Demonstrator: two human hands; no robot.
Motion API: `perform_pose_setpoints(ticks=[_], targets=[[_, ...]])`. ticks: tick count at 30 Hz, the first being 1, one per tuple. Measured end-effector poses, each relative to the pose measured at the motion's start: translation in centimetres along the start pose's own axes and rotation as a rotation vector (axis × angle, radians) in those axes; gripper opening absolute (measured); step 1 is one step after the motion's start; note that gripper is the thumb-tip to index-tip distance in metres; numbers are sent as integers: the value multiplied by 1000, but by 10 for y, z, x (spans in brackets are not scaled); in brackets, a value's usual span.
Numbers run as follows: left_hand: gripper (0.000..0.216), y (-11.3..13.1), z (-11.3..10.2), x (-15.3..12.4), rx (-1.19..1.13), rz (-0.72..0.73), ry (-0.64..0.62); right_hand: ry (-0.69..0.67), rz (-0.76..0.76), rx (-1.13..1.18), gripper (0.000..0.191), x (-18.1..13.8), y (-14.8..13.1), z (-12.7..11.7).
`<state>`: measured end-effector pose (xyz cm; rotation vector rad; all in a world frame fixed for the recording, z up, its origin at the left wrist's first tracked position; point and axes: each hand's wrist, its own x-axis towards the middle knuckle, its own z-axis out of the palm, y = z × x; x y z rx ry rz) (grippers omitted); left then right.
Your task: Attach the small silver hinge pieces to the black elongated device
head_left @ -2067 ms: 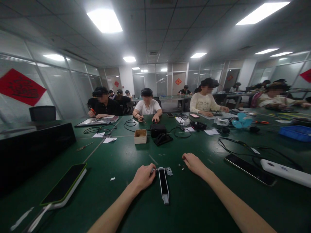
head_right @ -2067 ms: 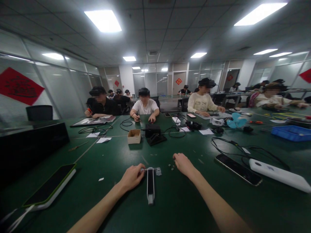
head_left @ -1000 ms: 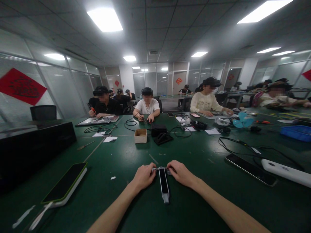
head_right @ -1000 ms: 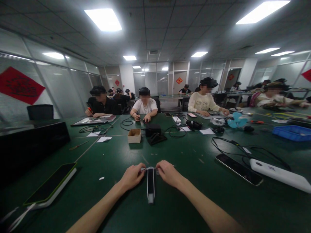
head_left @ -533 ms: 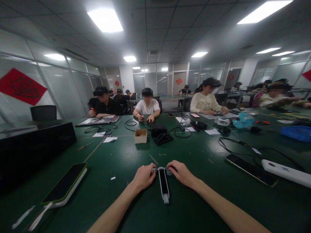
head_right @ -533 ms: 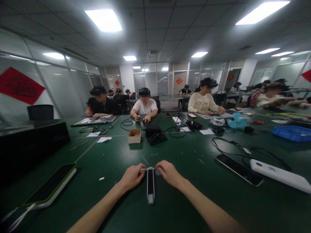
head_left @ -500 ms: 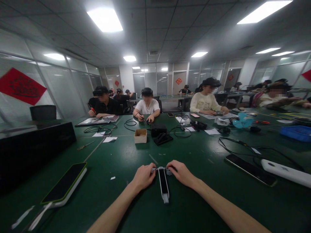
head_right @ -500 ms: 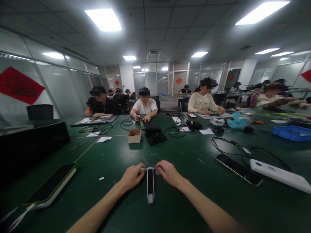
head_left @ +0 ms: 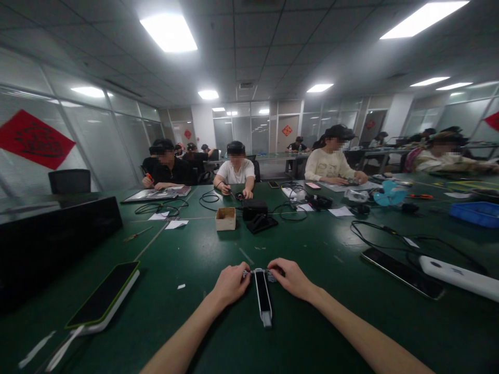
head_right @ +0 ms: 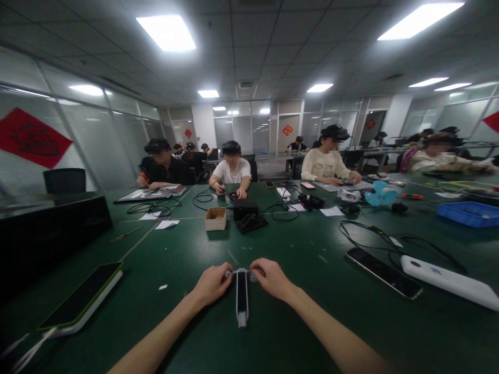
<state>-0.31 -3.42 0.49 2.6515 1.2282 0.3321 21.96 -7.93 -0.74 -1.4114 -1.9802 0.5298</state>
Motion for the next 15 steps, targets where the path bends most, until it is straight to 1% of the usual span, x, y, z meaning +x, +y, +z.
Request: perform_pose_setpoints(ticks=[6, 15], targets=[[16, -3, 2, 1, 11, 31, 21, -10, 25, -23, 21, 0, -1, 0], [17, -5, 7, 3, 39, 24, 22, 17, 11, -33, 18, 1, 3, 2]])
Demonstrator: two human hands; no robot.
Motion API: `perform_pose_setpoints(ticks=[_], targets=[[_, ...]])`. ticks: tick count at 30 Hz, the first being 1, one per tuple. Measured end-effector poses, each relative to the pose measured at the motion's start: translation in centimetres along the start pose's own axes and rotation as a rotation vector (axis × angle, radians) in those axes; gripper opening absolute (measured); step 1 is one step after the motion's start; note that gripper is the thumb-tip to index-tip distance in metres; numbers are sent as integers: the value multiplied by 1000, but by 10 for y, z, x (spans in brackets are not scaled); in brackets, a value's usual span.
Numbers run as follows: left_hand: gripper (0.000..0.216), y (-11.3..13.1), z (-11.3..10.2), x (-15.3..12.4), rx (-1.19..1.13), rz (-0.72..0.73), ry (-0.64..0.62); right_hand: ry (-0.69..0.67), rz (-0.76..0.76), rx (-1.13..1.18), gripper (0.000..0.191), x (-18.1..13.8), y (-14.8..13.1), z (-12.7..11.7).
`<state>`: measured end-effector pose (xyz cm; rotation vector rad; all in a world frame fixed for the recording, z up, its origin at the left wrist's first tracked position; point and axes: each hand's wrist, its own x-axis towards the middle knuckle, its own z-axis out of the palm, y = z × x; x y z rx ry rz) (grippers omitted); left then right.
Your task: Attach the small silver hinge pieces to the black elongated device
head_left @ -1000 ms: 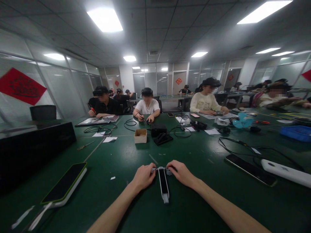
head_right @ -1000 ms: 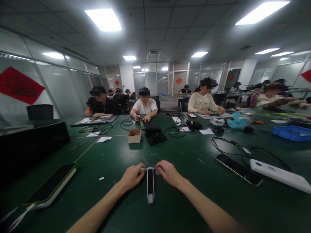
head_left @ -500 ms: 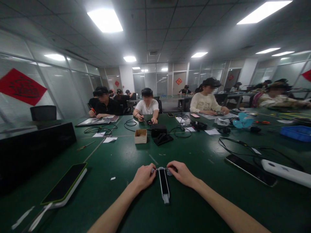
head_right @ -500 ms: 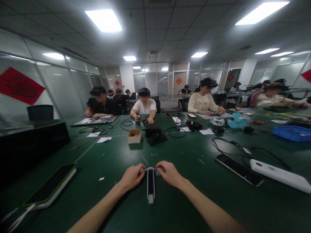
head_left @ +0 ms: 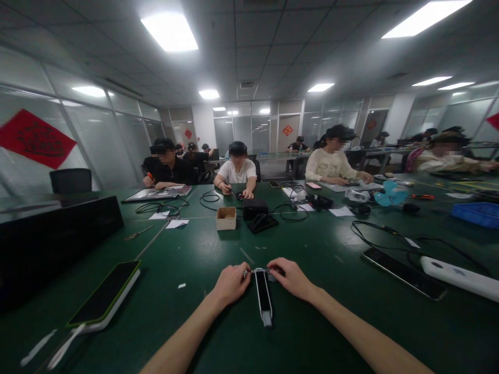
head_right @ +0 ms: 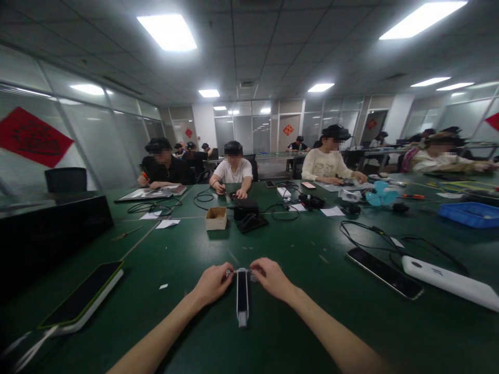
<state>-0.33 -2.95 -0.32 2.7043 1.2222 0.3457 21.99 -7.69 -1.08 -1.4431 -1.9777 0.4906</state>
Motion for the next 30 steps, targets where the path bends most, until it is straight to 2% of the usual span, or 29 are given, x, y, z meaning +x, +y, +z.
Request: perform_pose_setpoints(ticks=[18, 23, 26, 30], targets=[[17, -8, 7, 2, -30, 59, 67, -9, -62, -49, 15, 0, 1, 0], [19, -6, 5, 1, -28, 45, 42, 56, -125, -183, 18, 2, 5, -22], [19, -4, 3, 0, -23, 35, 42, 107, -65, -301, 20, 3, 17, -43], [18, -1, -1, -1, -13, 18, 38, -12, 65, -385, 23, 0, 40, -64]])
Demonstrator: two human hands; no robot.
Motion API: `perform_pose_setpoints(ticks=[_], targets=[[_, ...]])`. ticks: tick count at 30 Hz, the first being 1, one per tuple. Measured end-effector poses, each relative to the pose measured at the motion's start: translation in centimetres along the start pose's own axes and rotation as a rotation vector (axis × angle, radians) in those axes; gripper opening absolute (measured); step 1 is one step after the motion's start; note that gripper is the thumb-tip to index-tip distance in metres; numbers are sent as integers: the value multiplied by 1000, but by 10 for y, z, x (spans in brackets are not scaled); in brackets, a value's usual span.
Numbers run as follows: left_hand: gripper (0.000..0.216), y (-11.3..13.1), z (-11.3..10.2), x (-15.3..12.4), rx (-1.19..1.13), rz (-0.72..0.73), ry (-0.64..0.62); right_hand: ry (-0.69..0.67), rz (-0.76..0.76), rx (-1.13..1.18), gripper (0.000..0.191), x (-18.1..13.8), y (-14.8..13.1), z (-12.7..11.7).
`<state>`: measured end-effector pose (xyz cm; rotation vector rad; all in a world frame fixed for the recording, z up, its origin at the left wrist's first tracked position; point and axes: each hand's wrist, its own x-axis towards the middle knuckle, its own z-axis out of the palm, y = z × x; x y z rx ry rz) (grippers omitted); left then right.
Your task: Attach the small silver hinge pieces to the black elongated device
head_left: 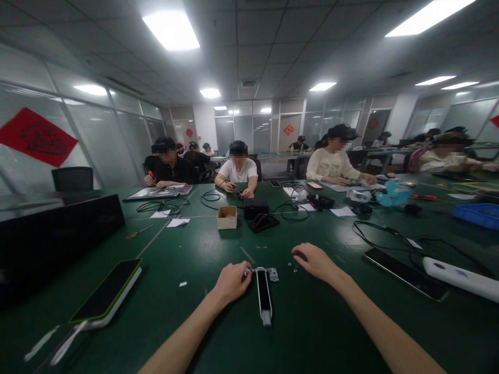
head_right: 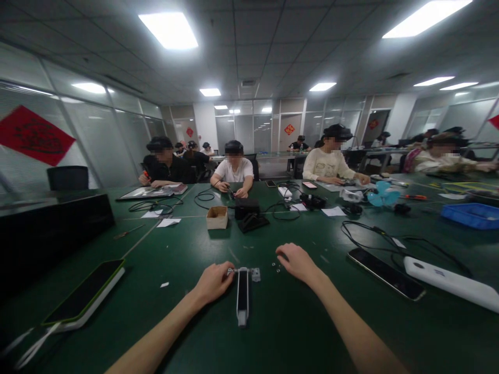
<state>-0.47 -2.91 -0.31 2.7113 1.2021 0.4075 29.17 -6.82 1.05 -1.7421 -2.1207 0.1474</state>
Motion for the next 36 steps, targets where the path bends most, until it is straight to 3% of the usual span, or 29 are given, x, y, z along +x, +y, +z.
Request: perform_pose_setpoints(ticks=[4, 7, 13, 18, 24, 29, 32, 36], targets=[[18, 2, -4, -1, -3, -20, -9, -182, 44, 30, 23, -2, 12, 0], [16, 3, -5, -1, -8, -14, -9, -230, 75, 37, 21, -2, 10, 2], [17, 4, -4, -1, -12, -13, -2, -218, 167, 32, 11, -1, 1, 4], [15, 2, -2, 0, -27, -7, 24, -72, 128, 28, 7, -4, -15, 3], [16, 4, -3, -2, -65, 52, 128, 35, 2, 133, 12, -6, -54, 12], [17, 13, -5, -7, -85, 237, 119, 107, -247, 180, 9, -13, -89, 26], [19, 16, -2, -9, -69, 344, 128, 128, -364, 230, 10, -15, -97, 31], [20, 17, -1, -10, -83, 357, 124, 156, -410, 259, 13, -15, -95, 32]])
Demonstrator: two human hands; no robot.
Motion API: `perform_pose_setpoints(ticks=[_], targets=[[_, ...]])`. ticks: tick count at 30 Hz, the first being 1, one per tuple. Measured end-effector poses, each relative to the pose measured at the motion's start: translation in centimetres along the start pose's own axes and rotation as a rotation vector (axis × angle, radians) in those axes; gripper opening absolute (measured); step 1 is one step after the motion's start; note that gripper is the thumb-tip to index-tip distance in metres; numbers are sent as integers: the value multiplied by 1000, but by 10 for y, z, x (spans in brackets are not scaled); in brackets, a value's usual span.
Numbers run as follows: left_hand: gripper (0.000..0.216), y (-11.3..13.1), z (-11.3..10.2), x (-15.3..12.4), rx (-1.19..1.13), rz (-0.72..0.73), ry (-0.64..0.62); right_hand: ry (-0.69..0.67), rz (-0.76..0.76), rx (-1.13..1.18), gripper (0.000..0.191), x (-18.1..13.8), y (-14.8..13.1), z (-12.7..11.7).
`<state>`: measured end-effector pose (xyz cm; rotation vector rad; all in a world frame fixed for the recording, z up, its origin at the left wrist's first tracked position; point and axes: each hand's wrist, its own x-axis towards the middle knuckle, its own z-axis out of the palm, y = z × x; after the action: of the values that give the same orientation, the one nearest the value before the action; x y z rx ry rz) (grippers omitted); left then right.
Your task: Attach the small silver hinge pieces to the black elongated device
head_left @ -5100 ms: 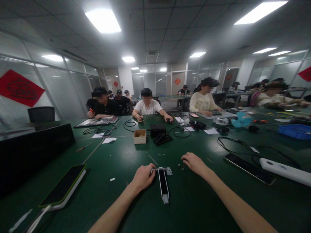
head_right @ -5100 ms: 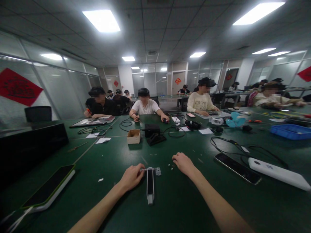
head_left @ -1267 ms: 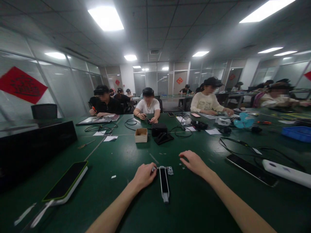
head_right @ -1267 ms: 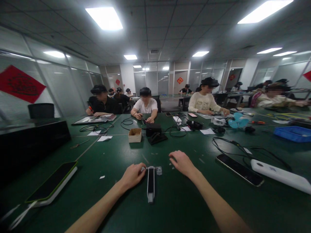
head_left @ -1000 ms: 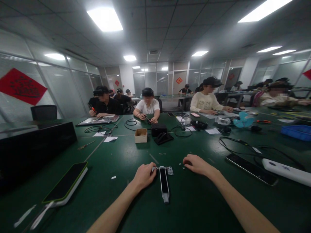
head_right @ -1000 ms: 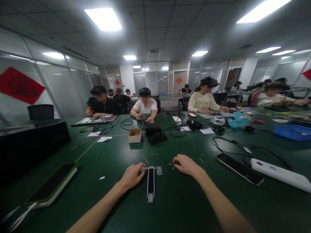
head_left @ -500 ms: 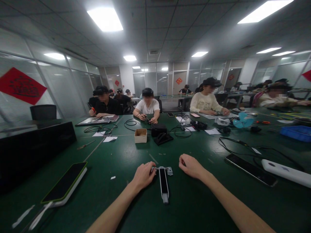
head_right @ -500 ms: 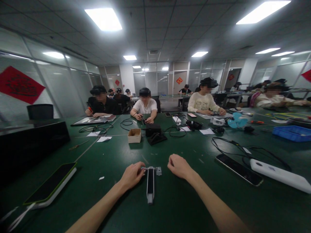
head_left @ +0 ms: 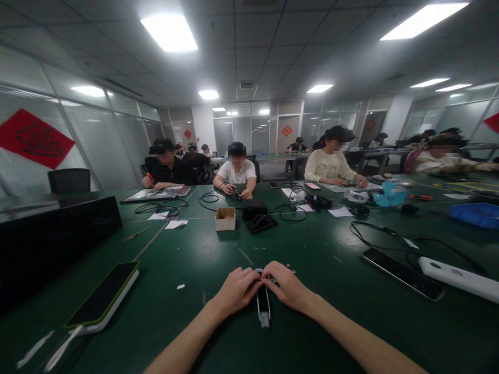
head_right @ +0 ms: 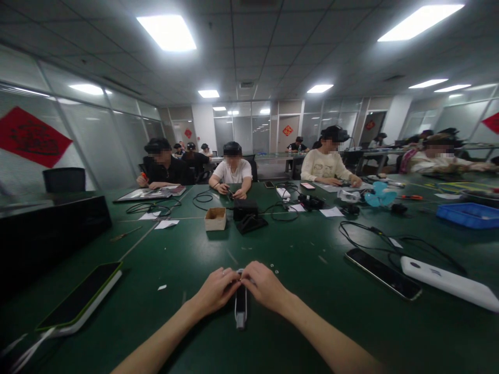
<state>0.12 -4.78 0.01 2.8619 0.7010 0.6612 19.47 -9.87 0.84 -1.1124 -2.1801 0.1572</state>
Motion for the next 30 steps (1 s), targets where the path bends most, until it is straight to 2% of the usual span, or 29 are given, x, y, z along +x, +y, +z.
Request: perform_pose_setpoints(ticks=[7, 18, 23, 30], targets=[[18, 1, -3, 0, -44, -37, -18, 39, -85, -50, 16, 0, 4, -1], [18, -6, 3, 0, -59, -39, 53, 48, -68, -41, 15, -3, 13, 4], [19, -18, 3, 0, 60, -47, 75, 56, -13, -32, 16, -3, 13, 3], [20, -41, -1, -2, 102, -159, 99, 41, 73, -9, 16, -2, 16, -3]])
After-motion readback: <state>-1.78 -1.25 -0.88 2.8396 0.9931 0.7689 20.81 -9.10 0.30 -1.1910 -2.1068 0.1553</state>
